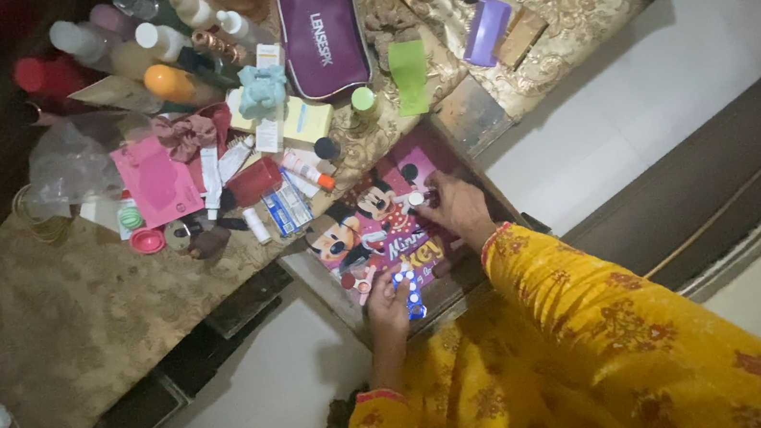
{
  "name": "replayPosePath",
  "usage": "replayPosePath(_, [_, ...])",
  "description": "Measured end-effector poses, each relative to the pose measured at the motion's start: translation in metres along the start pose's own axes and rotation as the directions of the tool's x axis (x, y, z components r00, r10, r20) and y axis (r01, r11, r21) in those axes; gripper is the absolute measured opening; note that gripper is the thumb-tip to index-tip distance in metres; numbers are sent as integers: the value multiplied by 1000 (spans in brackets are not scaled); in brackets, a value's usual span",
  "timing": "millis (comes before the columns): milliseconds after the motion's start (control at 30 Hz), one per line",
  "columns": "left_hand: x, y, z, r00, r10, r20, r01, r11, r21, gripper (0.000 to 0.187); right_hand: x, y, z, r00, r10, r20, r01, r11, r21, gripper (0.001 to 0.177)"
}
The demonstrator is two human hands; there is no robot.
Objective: The person opens a drawer and sorts through various small items including cosmetics, jewelry, and packets. They pick up and place down multiple objects, moving them between the drawer and the countertop. The person handles bangles, small containers, and paper packets, rearranging them without a clear final arrangement shown.
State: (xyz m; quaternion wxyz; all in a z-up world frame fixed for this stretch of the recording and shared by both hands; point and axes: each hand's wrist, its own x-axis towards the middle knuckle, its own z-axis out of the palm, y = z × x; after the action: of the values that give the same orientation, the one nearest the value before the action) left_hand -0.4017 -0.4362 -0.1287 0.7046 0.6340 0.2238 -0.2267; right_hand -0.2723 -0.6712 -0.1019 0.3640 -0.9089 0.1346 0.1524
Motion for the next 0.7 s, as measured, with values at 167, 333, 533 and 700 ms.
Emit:
replayPosePath(167, [-9, 8, -7, 998, 2, -63, 5, 994, 113, 34, 9, -13, 4, 998, -49, 36, 50, 998, -27, 29])
replayPosePath(333, [-5, 4, -17, 998, 37, -57, -34, 998, 43, 33, -7, -8, -3, 961, -239, -140, 274, 891, 362, 17])
replayPosePath(533, [0, 12, -4, 994, -67, -90, 77, 991, 111, 34, -27, 1, 4, 998, -21, -58, 58, 630, 774, 17])
replayPosePath(700, [-1, 29, 13, 999, -18, -28, 20, 995, 99, 35, -33, 2, -9, 998, 60, 30, -54, 451, 891, 18])
